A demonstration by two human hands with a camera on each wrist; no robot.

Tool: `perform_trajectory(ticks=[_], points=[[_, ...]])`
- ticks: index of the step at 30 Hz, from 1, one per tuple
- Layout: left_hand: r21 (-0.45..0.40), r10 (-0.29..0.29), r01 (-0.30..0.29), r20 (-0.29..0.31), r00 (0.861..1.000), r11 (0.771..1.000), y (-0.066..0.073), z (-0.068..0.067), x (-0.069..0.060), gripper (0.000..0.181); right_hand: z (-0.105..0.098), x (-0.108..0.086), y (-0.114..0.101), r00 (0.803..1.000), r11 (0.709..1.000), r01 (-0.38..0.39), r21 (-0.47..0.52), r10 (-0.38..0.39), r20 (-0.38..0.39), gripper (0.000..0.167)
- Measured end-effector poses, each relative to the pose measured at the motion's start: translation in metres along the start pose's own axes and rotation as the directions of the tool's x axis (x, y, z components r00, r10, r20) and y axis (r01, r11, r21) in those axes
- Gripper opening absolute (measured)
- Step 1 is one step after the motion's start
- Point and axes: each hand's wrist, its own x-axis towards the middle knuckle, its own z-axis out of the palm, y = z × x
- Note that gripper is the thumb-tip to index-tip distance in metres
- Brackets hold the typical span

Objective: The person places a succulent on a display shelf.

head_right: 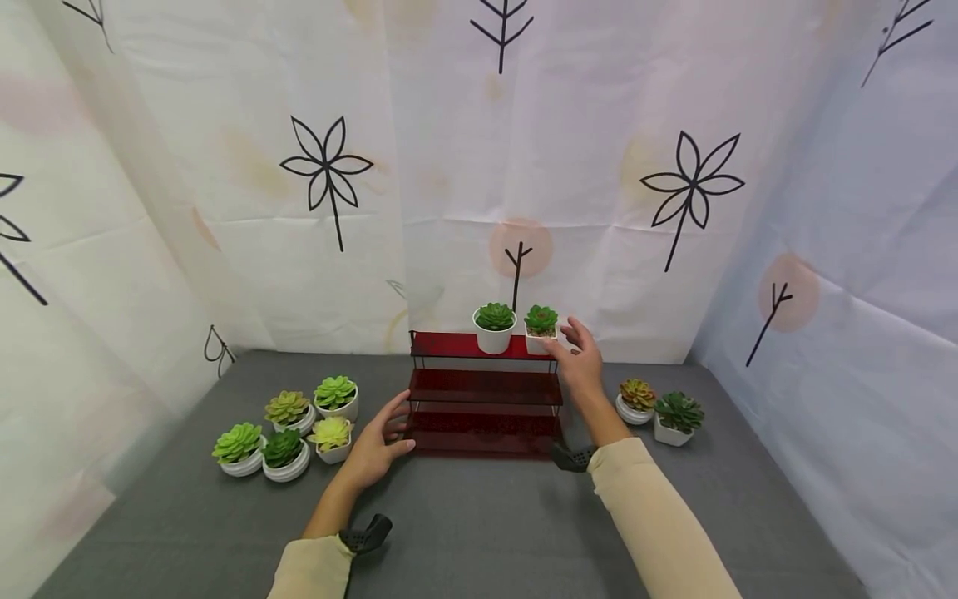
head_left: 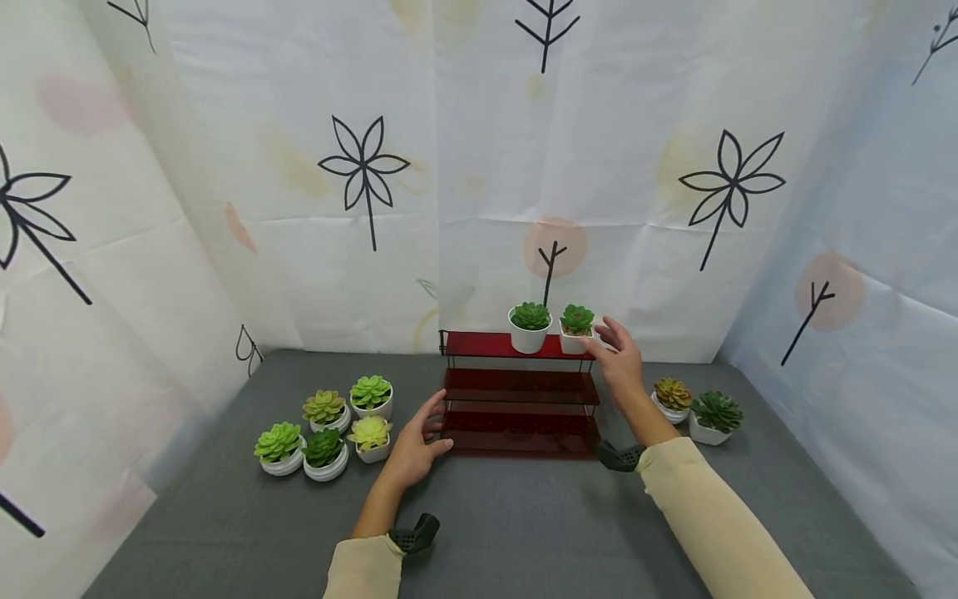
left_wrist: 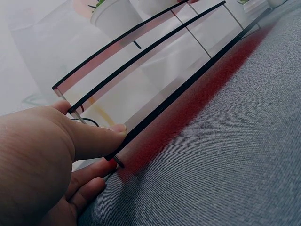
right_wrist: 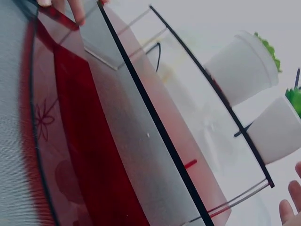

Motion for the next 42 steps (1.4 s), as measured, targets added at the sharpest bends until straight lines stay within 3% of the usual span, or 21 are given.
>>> perform_trajectory(ticks=[5, 9, 13, 21, 31, 42], points=[[0.007, -0.005, 0.005, -0.004, 1.0, 1.0, 0.0, 0.0, 0.0, 0.08, -0.006, -0.013, -0.002, 0.997, 0.998, 0.045, 0.033, -0.042, -0.065, 0.058], [0.015, -0.011, 0.011, -0.009, 1.0, 1.0, 0.0, 0.0, 0.0, 0.08, -0.012, -0.025, -0.003, 0.993, 0.997, 0.072, -0.013, -0.073, -0.095, 0.054], [0.012, -0.013, 0.013, -0.01, 1.0, 1.0, 0.001, 0.0, -0.001, 0.08, -0.021, -0.036, -0.001, 0.992, 0.994, 0.07, -0.085, -0.078, -0.095, 0.054], [0.002, -0.007, 0.007, -0.01, 1.0, 1.0, -0.002, -0.001, 0.0, 0.08, -0.04, -0.058, 0.004, 0.989, 0.985, 0.112, -0.134, -0.124, -0.085, 0.051], [-0.002, 0.001, -0.001, -0.004, 1.0, 1.0, -0.004, 0.0, 0.001, 0.08, -0.062, -0.079, 0.017, 0.942, 0.904, 0.225, -0.364, -0.297, -0.155, 0.039], [0.007, 0.003, -0.003, -0.002, 1.0, 1.0, -0.002, 0.0, 0.001, 0.081, -0.084, -0.099, 0.04, 0.911, 0.907, 0.174, -0.383, -0.296, -0.286, 0.03]])
